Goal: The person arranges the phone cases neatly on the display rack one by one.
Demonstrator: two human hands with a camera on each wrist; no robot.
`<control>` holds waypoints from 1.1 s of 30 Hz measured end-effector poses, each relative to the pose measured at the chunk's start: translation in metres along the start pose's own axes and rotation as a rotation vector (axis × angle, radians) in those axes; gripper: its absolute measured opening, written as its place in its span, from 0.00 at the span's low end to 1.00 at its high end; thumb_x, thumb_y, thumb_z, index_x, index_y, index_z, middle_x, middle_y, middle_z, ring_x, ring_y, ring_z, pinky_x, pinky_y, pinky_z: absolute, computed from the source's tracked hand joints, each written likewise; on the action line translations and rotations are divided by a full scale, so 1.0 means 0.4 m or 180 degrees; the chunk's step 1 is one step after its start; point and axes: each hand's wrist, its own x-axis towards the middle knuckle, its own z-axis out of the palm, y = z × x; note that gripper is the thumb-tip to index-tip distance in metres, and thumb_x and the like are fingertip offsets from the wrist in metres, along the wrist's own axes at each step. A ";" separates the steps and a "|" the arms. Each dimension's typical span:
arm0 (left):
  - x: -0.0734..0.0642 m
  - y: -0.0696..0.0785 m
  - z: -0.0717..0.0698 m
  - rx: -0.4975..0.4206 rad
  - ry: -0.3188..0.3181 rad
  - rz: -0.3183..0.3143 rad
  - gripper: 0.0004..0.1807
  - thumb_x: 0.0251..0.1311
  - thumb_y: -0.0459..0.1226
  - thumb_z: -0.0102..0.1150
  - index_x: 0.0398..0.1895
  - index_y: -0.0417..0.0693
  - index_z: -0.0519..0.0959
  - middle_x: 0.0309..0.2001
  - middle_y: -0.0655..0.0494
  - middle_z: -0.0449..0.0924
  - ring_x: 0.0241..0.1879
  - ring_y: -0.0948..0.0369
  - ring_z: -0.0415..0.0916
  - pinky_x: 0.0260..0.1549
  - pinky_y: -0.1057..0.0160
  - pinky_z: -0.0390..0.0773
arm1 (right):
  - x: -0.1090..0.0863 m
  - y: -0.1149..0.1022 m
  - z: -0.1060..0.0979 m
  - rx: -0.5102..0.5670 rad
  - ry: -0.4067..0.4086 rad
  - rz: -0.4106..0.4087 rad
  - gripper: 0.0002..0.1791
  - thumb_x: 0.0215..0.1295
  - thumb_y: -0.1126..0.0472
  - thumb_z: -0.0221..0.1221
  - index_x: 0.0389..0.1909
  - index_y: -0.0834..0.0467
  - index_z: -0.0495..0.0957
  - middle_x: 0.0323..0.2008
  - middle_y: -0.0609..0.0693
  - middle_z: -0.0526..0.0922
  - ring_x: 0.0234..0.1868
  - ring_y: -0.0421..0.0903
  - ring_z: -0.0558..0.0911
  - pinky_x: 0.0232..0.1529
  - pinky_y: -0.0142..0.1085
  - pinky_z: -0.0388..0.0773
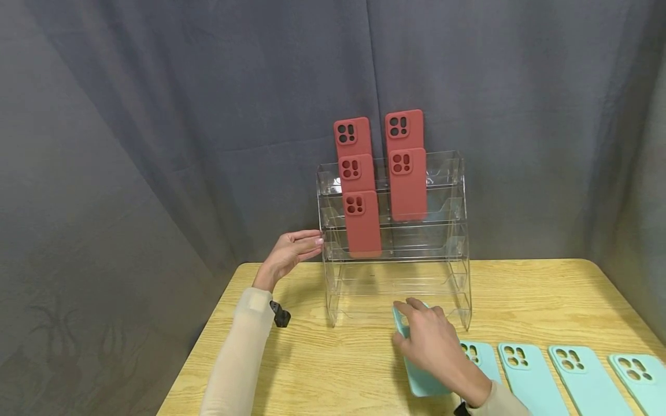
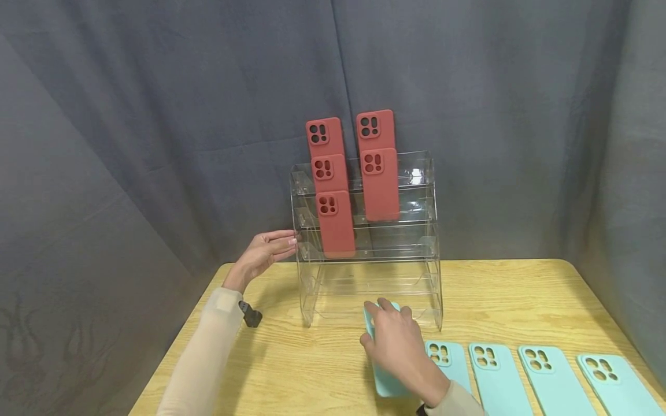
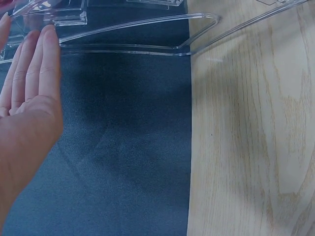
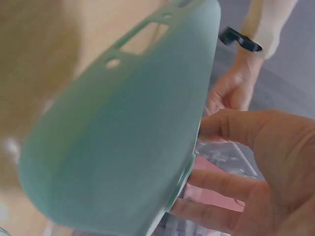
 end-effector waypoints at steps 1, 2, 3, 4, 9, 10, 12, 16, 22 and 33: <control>-0.001 0.000 -0.001 -0.0009 0.0005 -0.0001 0.27 0.71 0.31 0.65 0.72 0.36 0.74 0.71 0.37 0.76 0.53 0.62 0.87 0.61 0.60 0.84 | 0.007 -0.003 -0.008 -0.0011 0.0055 -0.0027 0.29 0.56 0.60 0.68 0.62 0.58 0.83 0.63 0.68 0.82 0.49 0.79 0.83 0.18 0.48 0.81; -0.001 0.001 -0.001 -0.0001 0.0005 0.0001 0.28 0.71 0.31 0.65 0.72 0.36 0.73 0.71 0.37 0.75 0.53 0.62 0.88 0.61 0.61 0.84 | 0.014 -0.006 -0.015 -0.0021 0.0129 -0.0070 0.29 0.57 0.59 0.69 0.62 0.58 0.83 0.63 0.68 0.83 0.48 0.78 0.84 0.20 0.49 0.82; -0.002 0.001 -0.002 0.0010 0.0004 0.0004 0.28 0.71 0.31 0.65 0.72 0.36 0.73 0.71 0.37 0.75 0.53 0.62 0.87 0.61 0.61 0.84 | 0.021 -0.009 -0.022 -0.0025 0.0204 -0.0111 0.29 0.57 0.59 0.69 0.63 0.58 0.83 0.63 0.67 0.82 0.48 0.77 0.84 0.22 0.51 0.83; -0.003 0.001 -0.002 0.0018 0.0002 0.0007 0.28 0.71 0.31 0.65 0.73 0.36 0.73 0.71 0.37 0.75 0.53 0.63 0.87 0.60 0.61 0.84 | 0.028 -0.011 -0.030 -0.0042 0.0297 -0.0168 0.29 0.58 0.59 0.70 0.63 0.59 0.83 0.62 0.67 0.83 0.49 0.76 0.84 0.26 0.54 0.85; -0.003 0.001 -0.001 0.0015 -0.0002 0.0006 0.29 0.71 0.31 0.65 0.73 0.36 0.72 0.72 0.37 0.74 0.53 0.63 0.87 0.60 0.61 0.85 | 0.070 -0.018 -0.066 -0.0075 0.0758 -0.0464 0.28 0.60 0.59 0.70 0.62 0.62 0.82 0.61 0.68 0.84 0.49 0.67 0.87 0.53 0.61 0.82; -0.003 0.001 -0.001 0.0002 -0.0002 0.0002 0.29 0.71 0.31 0.65 0.73 0.35 0.72 0.72 0.37 0.74 0.53 0.63 0.87 0.60 0.61 0.85 | 0.080 -0.018 -0.074 -0.0087 0.0819 -0.0503 0.28 0.60 0.59 0.69 0.63 0.62 0.82 0.61 0.69 0.83 0.50 0.65 0.88 0.55 0.61 0.81; -0.002 0.002 0.000 0.0000 -0.0006 -0.0003 0.29 0.71 0.31 0.64 0.73 0.35 0.72 0.72 0.36 0.74 0.53 0.63 0.87 0.61 0.61 0.84 | 0.099 -0.019 -0.091 -0.0095 0.0908 -0.0537 0.29 0.60 0.60 0.69 0.64 0.62 0.82 0.62 0.69 0.83 0.53 0.64 0.88 0.56 0.60 0.79; 0.000 0.006 0.001 0.0008 -0.0019 -0.0016 0.29 0.70 0.31 0.65 0.73 0.35 0.72 0.72 0.36 0.73 0.55 0.61 0.86 0.62 0.60 0.84 | 0.142 -0.016 -0.123 -0.0136 0.1095 -0.0540 0.30 0.61 0.60 0.67 0.66 0.61 0.81 0.64 0.69 0.81 0.60 0.64 0.86 0.60 0.61 0.77; 0.004 0.007 0.003 -0.0002 -0.0028 0.0016 0.29 0.71 0.30 0.64 0.74 0.34 0.71 0.72 0.35 0.73 0.56 0.61 0.86 0.63 0.59 0.83 | 0.207 -0.012 -0.159 -0.0124 0.1506 -0.0590 0.31 0.63 0.59 0.67 0.68 0.60 0.79 0.67 0.67 0.79 0.59 0.66 0.85 0.69 0.64 0.73; 0.003 0.008 0.008 0.0038 -0.0026 0.0048 0.28 0.72 0.31 0.64 0.73 0.35 0.71 0.71 0.36 0.75 0.57 0.60 0.86 0.63 0.59 0.83 | 0.326 0.011 -0.188 0.0067 0.2253 -0.0842 0.31 0.62 0.60 0.67 0.67 0.62 0.79 0.68 0.68 0.78 0.60 0.67 0.83 0.73 0.64 0.68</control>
